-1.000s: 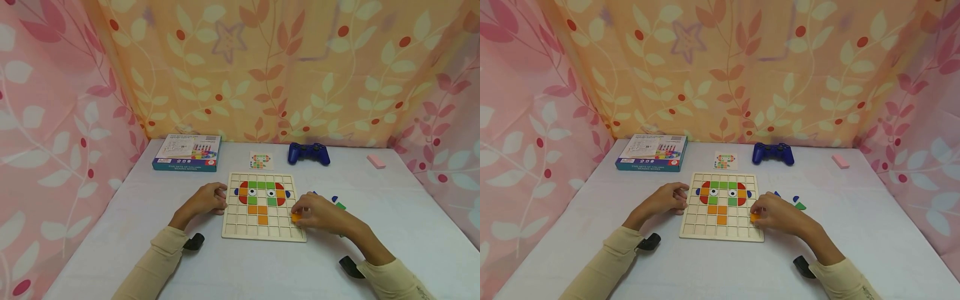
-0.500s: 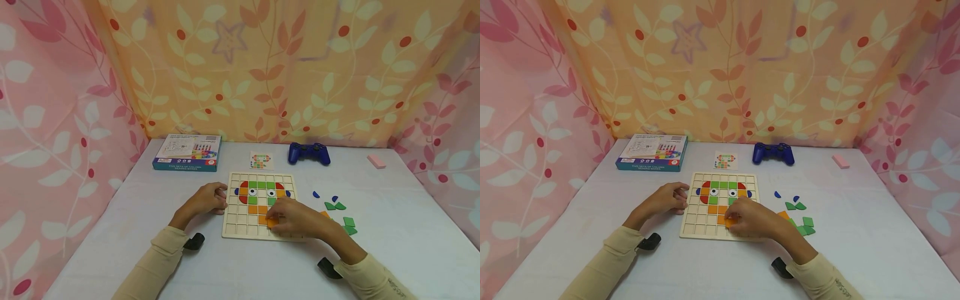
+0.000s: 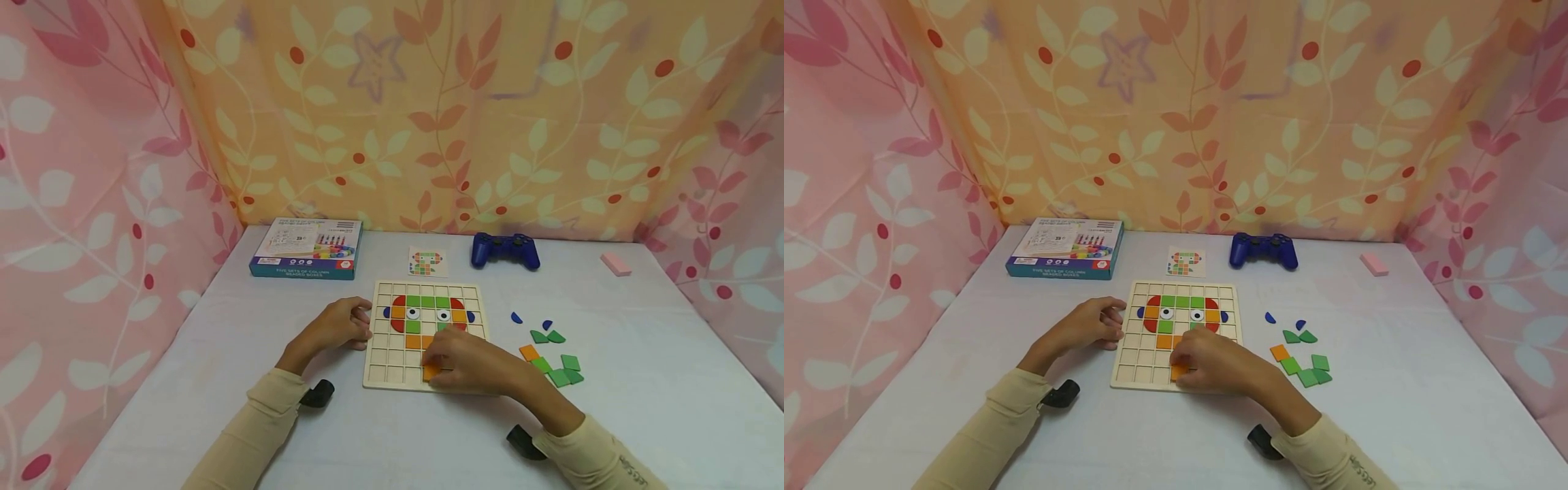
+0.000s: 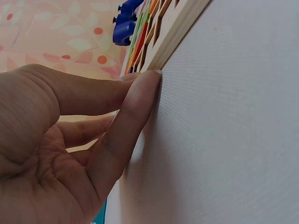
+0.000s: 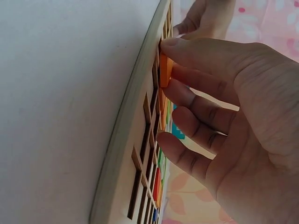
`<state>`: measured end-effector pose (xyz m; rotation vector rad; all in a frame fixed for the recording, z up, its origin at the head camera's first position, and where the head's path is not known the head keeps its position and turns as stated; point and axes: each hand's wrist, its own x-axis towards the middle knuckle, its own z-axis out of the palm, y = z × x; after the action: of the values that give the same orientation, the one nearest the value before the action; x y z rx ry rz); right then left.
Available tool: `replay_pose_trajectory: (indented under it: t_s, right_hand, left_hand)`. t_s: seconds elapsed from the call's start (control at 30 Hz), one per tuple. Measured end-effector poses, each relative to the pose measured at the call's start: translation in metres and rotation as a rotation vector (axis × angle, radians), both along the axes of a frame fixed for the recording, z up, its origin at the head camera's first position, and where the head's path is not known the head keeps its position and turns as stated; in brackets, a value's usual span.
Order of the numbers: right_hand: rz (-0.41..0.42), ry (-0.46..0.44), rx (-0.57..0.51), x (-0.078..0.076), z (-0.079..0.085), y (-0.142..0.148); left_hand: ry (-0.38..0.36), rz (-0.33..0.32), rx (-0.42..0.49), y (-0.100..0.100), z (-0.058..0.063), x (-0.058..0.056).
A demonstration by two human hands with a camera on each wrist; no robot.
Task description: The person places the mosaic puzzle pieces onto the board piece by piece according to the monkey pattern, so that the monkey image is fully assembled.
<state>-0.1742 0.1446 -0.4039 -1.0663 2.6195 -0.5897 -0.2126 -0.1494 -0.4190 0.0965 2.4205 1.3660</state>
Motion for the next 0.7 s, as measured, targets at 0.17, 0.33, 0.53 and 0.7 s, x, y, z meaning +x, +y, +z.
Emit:
replay_pose_trajectory:
  t_s: [0.17,0.33,0.53,0.7]
  right_hand:
    - [0.000,-0.001,0.006,0.001,0.000,0.000]
    - [-0.016,-0.029,-0.001,0.002,0.000,0.000]
    - [-0.030,-0.069,-0.016,0.001,0.002,0.003]
    - [-0.038,-0.074,-0.052,-0.004,0.005,0.011]
  left_hand:
    - [-0.003,0.003,0.003,0.000,-0.001,-0.001]
    - [-0.004,0.003,0.005,-0.001,-0.001,-0.001]
    - [0.004,-0.001,0.005,-0.001,-0.001,-0.001]
    - [0.008,-0.003,0.004,-0.001,-0.002,-0.002]
